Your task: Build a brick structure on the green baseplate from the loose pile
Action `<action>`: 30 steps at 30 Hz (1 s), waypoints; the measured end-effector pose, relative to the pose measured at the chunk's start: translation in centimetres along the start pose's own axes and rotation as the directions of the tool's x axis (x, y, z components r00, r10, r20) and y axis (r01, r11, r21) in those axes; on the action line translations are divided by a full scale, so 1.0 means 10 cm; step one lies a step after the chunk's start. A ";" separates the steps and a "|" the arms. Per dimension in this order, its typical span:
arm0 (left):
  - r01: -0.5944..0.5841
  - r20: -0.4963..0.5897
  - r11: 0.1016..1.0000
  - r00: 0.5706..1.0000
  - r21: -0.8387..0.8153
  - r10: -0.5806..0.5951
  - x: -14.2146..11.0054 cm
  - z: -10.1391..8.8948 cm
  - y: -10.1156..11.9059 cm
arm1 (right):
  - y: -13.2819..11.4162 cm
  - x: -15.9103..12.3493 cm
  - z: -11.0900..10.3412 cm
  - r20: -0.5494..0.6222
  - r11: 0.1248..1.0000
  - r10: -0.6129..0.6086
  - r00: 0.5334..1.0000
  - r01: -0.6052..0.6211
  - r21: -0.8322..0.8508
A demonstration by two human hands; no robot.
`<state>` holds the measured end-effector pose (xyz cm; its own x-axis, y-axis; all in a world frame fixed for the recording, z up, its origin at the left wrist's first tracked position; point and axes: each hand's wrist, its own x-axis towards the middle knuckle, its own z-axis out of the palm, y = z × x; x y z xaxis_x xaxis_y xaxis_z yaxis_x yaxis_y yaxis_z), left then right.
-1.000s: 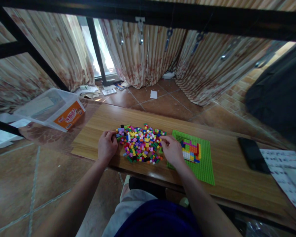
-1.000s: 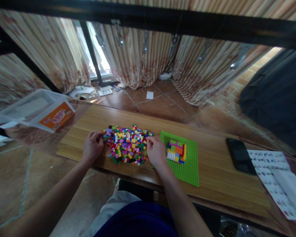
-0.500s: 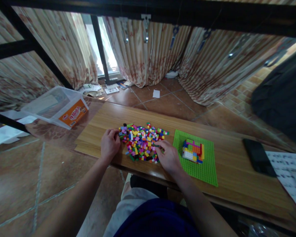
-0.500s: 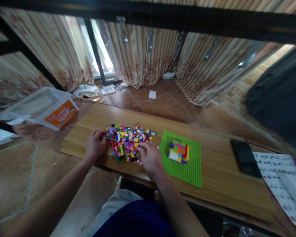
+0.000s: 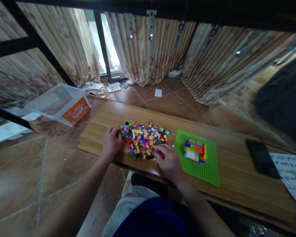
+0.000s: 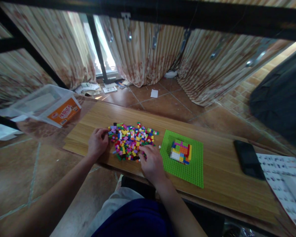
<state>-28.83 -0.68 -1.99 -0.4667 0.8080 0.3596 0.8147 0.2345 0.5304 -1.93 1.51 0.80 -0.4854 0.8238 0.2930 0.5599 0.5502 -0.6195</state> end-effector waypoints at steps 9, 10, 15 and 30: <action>0.003 0.009 1.000 1.000 -0.002 -0.003 0.00 0.00 -0.02 | -0.06 0.04 0.14 0.050 0.984 -0.117 0.992 0.122 -0.128; 0.004 0.009 1.000 1.000 0.000 -0.004 0.00 0.00 -0.02 | -0.05 0.05 0.14 0.038 0.982 -0.116 0.992 0.121 -0.144; 0.009 0.004 1.000 1.000 0.004 -0.009 0.00 -0.01 0.00 | -0.05 0.06 0.09 -0.032 0.980 -0.060 0.998 0.053 -0.192; 0.015 0.006 1.000 1.000 -0.001 -0.015 0.00 0.00 0.00 | -0.21 0.14 0.13 0.108 0.981 -0.086 0.990 0.103 -0.167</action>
<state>-28.84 -0.71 -1.99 -0.4767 0.8078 0.3468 0.8073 0.2462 0.5363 -4.66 1.38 1.53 -0.6014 0.7538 0.2649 0.6107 0.6474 -0.4559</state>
